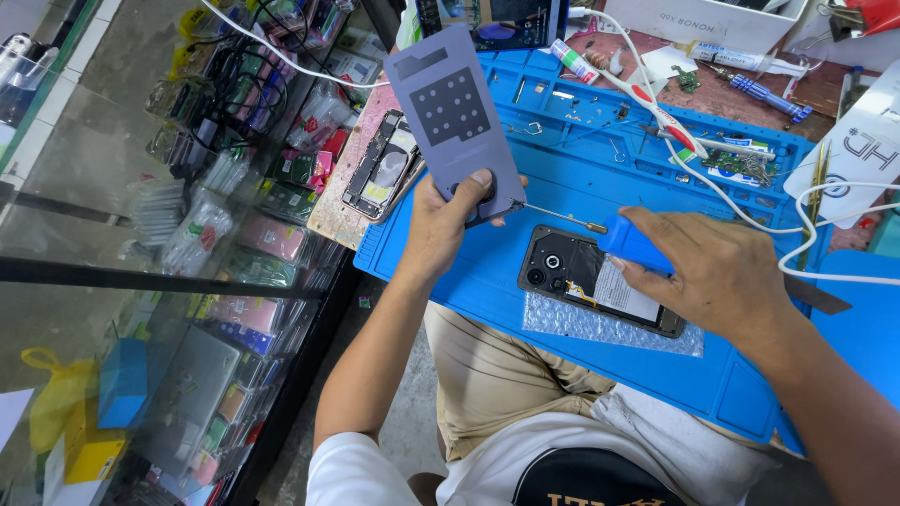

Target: The person turns on a mobile phone to check the screen, then places the phone and a back cover on a work mat. The person uses a screwdriver to remove screws from the phone's internal chassis and places a thin wire under the chassis.

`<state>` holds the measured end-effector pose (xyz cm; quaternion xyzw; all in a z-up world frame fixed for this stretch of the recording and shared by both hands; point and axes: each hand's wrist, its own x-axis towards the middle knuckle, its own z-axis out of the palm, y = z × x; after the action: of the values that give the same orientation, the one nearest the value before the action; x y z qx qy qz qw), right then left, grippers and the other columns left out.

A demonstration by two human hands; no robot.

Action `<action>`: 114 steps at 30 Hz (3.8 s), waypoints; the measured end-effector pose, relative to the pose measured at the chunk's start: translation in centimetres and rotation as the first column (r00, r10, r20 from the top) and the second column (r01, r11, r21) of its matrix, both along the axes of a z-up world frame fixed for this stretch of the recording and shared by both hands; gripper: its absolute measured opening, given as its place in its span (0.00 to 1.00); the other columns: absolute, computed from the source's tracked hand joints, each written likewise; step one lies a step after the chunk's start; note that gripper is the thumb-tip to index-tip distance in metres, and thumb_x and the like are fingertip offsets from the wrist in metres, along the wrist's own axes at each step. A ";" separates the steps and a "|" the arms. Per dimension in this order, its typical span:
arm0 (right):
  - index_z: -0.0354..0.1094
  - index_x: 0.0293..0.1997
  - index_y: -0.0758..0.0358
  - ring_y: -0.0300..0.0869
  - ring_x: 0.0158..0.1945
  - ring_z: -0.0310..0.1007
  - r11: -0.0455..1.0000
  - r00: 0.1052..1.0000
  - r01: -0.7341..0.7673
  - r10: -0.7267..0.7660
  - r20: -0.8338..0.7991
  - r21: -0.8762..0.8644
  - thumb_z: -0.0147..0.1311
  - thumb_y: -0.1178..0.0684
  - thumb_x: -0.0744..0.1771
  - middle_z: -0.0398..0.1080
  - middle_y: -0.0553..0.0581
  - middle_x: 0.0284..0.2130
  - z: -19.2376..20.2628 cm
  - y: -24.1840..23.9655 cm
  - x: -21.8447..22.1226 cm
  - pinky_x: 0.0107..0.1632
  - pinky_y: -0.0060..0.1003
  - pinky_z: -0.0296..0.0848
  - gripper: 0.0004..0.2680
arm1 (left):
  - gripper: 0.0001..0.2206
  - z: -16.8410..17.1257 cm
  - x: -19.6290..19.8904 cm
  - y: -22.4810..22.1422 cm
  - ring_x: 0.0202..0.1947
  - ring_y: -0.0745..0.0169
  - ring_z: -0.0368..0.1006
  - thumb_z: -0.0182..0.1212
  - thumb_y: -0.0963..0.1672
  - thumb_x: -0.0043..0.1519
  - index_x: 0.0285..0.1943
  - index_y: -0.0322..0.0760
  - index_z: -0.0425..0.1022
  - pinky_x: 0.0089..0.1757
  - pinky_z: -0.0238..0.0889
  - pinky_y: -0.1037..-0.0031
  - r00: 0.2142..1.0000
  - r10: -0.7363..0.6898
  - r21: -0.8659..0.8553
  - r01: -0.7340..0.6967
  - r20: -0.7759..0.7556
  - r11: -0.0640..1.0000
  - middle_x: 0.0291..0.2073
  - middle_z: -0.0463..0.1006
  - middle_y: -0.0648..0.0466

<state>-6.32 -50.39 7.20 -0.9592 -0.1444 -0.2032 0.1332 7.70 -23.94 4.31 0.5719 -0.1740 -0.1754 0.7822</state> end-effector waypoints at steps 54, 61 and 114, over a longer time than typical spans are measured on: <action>0.74 0.52 0.63 0.48 0.36 0.79 0.994 0.997 -0.022 0.014 0.080 0.108 0.64 0.45 0.64 0.78 0.58 0.40 -0.6 -0.1 -0.5 0.36 0.42 0.76 0.16 | 0.12 1.1 -4.4 -3.8 0.42 0.62 0.77 0.52 0.43 0.69 0.54 0.27 0.70 0.38 0.74 0.71 0.922 0.291 -0.282 -0.359 -0.257 0.890 0.49 0.79 0.38; 0.70 0.57 0.60 0.48 0.31 0.77 0.978 0.999 0.036 -0.030 -0.030 0.207 0.64 0.45 0.63 0.76 0.58 0.36 -0.1 0.4 -0.5 0.33 0.43 0.75 0.19 | 0.11 0.9 -4.8 -4.3 0.36 0.66 0.71 0.53 0.43 0.73 0.53 0.25 0.72 0.39 0.74 0.70 0.920 0.377 -0.336 -0.391 -0.108 0.857 0.50 0.79 0.38; 0.70 0.55 0.64 0.49 0.34 0.80 0.984 0.999 0.020 -0.028 0.040 0.180 0.65 0.47 0.64 0.78 0.61 0.39 -1.0 -0.3 -0.5 0.33 0.42 0.76 0.18 | 0.13 2.1 -4.2 -3.8 0.44 0.60 0.77 0.52 0.46 0.73 0.53 0.27 0.70 0.41 0.76 0.67 0.935 0.350 -0.292 -0.350 -0.053 0.890 0.51 0.79 0.37</action>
<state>-6.84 -50.68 6.17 -0.9405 -0.1167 -0.2375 0.2134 3.47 -27.74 6.44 0.4698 -0.0931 -0.0033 0.8778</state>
